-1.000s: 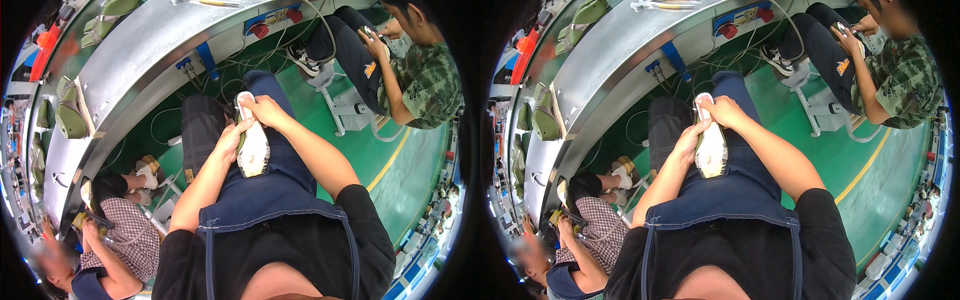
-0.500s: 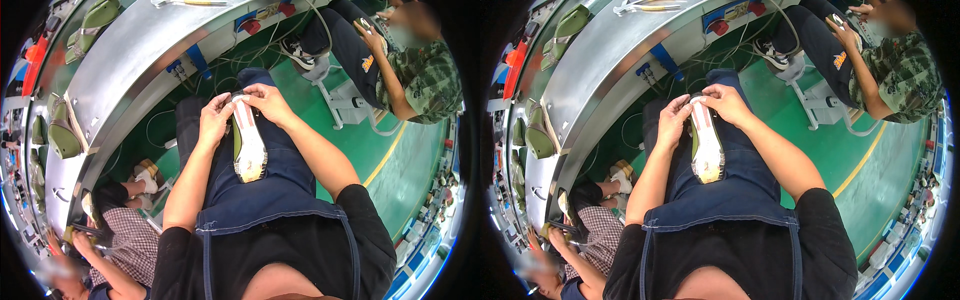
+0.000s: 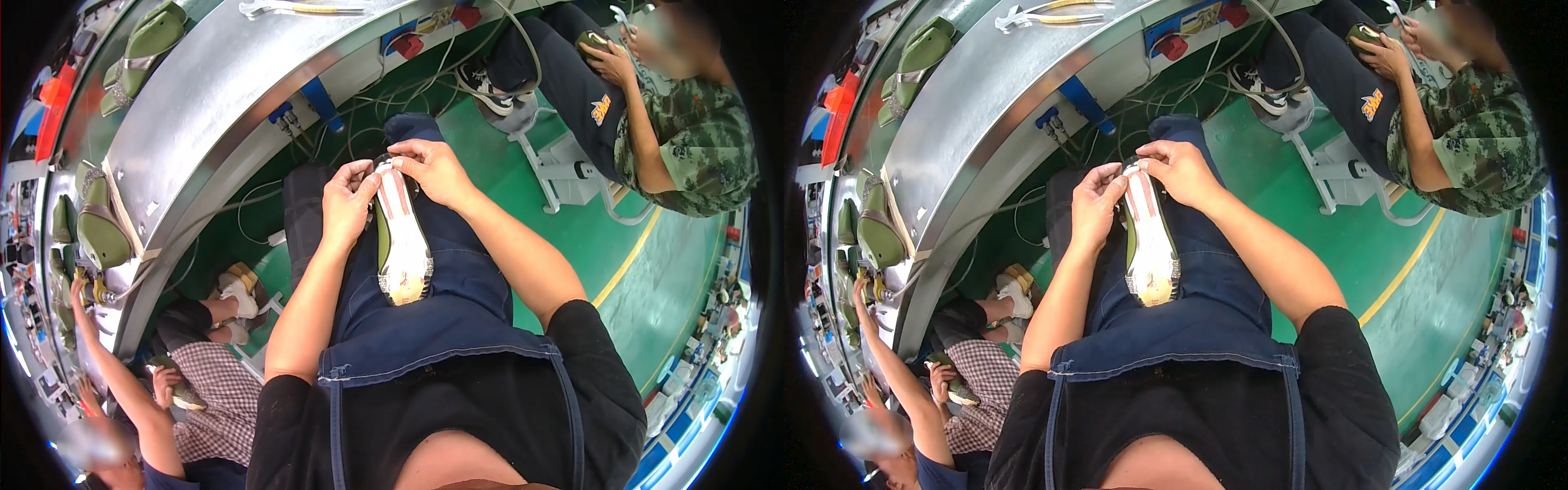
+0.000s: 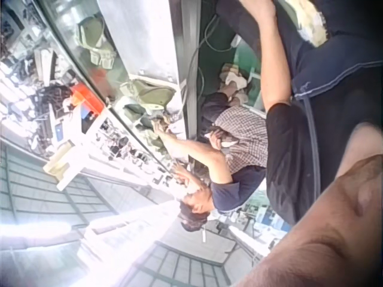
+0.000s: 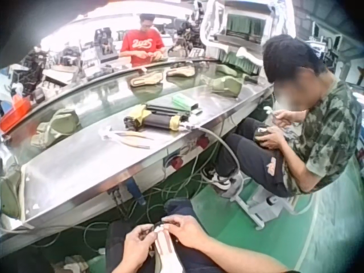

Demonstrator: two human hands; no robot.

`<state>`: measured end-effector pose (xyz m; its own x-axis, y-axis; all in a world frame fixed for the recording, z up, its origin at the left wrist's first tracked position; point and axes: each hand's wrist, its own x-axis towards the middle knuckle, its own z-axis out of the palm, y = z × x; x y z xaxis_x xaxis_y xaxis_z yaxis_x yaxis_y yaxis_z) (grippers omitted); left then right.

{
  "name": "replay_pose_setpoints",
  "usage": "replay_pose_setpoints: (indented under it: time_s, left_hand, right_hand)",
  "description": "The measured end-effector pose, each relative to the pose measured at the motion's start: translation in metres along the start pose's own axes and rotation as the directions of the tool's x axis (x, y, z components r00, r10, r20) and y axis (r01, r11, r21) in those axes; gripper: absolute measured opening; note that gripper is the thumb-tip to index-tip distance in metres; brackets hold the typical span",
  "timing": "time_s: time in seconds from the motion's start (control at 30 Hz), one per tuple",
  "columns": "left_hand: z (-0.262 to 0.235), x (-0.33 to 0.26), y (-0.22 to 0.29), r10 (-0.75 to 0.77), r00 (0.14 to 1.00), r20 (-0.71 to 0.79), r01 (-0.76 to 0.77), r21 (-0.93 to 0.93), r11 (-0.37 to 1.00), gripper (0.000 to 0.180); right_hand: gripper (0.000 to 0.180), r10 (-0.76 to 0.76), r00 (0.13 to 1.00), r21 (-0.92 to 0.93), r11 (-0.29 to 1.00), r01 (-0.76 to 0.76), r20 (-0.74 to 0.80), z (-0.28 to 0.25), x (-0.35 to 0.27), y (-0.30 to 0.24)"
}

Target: The person assembles green high-heeled shoe lasts on a factory line. They pick up lasts, use pliers to attach metal heel bands, and use a pneumatic staple gun to secure the heel. The person works on their lap and places finished units back on the conveyor.

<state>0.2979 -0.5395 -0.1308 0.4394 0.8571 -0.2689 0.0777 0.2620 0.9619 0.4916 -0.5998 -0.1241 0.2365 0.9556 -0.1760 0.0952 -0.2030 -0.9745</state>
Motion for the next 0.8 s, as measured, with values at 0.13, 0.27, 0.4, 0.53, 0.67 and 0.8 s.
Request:
replay_pose_setpoints:
  time_s: [0.13, 0.27, 0.4, 0.53, 0.67, 0.8]
  left_hand:
    - [0.002, 0.0, 0.005, 0.029, 1.0, 0.0, -0.029, 0.061, 0.998, 0.033]
    - [0.003, 0.001, 0.001, 0.167, 0.986, 0.01, -0.165, 0.201, 0.966, 0.033]
    - [0.003, -0.003, 0.007, 0.221, 0.975, 0.03, -0.218, 0.33, 0.918, 0.032]
    - [0.003, -0.004, 0.011, 0.251, 0.967, 0.042, -0.244, 0.44, 0.864, 0.03]
    - [0.003, -0.004, 0.011, 0.262, 0.964, 0.046, -0.254, 0.448, 0.857, 0.031]
    - [0.002, -0.006, 0.013, 0.264, 0.963, 0.044, -0.257, 0.427, 0.867, 0.03]
  right_hand:
    - [0.032, -0.062, 0.998, -0.141, 0.988, 0.058, -0.025, 0.003, -0.004, -0.014]
    - [0.031, -0.223, 0.975, -0.245, 0.947, 0.21, -0.025, 0.003, -0.006, -0.018]
    - [0.03, -0.242, 0.97, -0.318, 0.922, 0.221, -0.028, 0.002, -0.013, -0.017]
    - [0.03, -0.225, 0.974, -0.337, 0.92, 0.201, -0.033, 0.002, -0.016, -0.016]
    - [0.031, -0.212, 0.977, -0.343, 0.92, 0.189, -0.029, 0.002, -0.018, -0.018]
    - [0.031, -0.238, 0.971, -0.353, 0.91, 0.215, -0.023, 0.003, -0.018, -0.014]
